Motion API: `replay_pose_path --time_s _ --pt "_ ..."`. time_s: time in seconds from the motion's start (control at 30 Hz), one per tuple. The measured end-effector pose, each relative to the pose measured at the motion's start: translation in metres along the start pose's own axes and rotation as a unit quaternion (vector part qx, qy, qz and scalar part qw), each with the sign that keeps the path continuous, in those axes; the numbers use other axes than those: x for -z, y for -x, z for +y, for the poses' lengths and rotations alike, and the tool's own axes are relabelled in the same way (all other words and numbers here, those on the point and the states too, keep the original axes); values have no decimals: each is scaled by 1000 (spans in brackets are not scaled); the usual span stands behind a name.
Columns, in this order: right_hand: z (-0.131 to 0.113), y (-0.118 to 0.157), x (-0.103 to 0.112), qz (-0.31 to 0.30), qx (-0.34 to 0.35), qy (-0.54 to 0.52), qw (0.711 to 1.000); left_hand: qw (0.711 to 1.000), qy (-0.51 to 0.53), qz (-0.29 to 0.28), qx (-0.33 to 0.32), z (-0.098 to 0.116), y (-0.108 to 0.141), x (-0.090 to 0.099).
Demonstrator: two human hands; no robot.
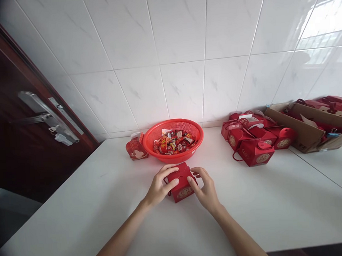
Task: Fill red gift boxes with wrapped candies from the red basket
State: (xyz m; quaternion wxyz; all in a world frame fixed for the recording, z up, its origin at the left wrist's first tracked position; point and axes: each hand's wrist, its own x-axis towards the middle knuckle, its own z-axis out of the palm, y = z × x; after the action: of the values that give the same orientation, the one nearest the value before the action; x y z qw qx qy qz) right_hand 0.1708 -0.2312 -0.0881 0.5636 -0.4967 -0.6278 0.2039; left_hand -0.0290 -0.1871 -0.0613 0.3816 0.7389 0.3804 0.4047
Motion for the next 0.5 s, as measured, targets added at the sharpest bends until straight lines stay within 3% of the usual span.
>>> replay_pose_path --time_s 0.1,0.3,0.5 --pt "2 -2 3 -4 -26 -13 1000 1000 20 9 5 -4 0 -4" --pt "9 -7 10 13 -74 -26 997 998 55 -34 3 0 3 -4" --pt "4 -11 14 -23 2 -27 999 997 68 -31 5 -1 6 -6"
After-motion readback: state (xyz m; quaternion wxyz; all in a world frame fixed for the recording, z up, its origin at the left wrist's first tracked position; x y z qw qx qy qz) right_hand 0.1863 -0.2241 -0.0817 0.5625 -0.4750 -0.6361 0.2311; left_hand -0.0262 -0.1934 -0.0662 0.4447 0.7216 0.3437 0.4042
